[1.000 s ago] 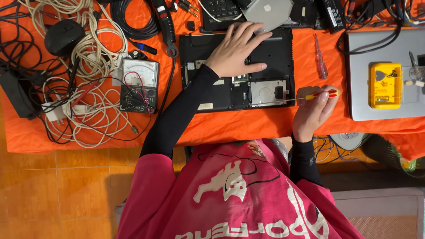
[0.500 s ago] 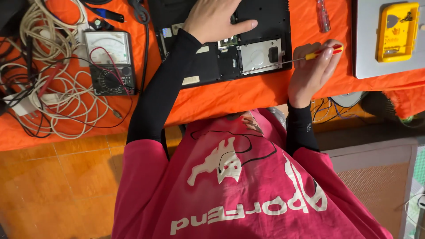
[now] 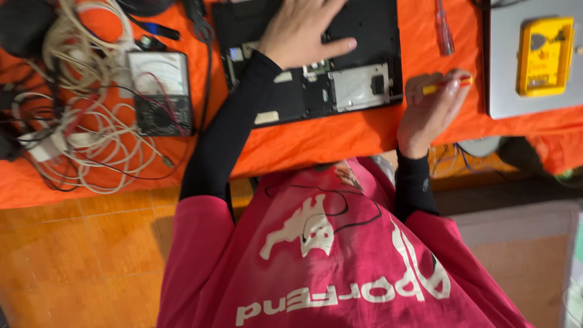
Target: Repairing a laptop on a table with tools.
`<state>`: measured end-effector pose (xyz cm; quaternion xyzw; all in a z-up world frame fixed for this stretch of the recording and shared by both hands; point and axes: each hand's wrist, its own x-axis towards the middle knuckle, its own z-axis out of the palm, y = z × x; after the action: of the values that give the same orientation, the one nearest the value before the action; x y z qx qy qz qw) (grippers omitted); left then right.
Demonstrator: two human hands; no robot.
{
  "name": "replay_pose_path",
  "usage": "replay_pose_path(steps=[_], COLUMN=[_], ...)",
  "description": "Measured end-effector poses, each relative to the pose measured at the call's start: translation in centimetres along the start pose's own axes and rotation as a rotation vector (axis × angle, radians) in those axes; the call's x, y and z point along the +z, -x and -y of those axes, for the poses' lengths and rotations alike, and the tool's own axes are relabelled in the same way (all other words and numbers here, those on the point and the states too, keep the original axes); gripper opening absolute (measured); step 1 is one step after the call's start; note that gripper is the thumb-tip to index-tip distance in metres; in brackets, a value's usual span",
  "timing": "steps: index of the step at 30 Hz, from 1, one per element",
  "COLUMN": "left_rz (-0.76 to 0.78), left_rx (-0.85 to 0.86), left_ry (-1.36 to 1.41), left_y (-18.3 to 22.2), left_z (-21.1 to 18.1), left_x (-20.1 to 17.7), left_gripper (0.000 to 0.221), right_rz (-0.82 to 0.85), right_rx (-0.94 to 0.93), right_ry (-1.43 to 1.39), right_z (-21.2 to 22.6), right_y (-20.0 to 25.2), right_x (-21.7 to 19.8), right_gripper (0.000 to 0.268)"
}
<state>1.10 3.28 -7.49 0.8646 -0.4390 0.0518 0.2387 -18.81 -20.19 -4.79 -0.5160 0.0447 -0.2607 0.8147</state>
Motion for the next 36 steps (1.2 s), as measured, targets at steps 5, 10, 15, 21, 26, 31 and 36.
replay_pose_path(steps=[5,10,15,21,26,31,36], left_rz=[-0.06,-0.047,-0.041,-0.008,-0.011,-0.017,-0.012], left_rx=[0.041,0.026,0.012,-0.008,-0.008,0.005,-0.003], left_ry=[-0.118,-0.022,-0.006,0.026,0.028,0.024,0.024], left_y=[-0.7,-0.5,-0.7,-0.7,-0.6,-0.6,-0.7], left_z=[-0.7,-0.9,-1.1,-1.6,-1.7,-1.6,-1.8], left_x=[-1.2,-1.3,-1.7,-2.4,-2.6,-2.5,-2.8], left_gripper=[0.083,0.082,0.082,0.082,0.081,0.081,0.081], right_rz=[-0.075,-0.026,-0.053,-0.077,-0.068,-0.034,-0.031], right_rx=[0.008,0.019,0.036,0.074,0.067,0.043,0.044], right_ry=[-0.001,0.023,0.033,0.032,0.028,0.015,0.008], right_z=[-0.6,-0.2,-0.1,0.1,0.1,0.3,0.0], right_y=[0.1,0.1,-0.1,-0.1,-0.1,-0.2,-0.2], right_x=[-0.2,0.2,0.4,0.6,0.9,1.1,0.8], right_gripper=[0.022,0.024,0.023,0.023,0.022,0.02,0.02])
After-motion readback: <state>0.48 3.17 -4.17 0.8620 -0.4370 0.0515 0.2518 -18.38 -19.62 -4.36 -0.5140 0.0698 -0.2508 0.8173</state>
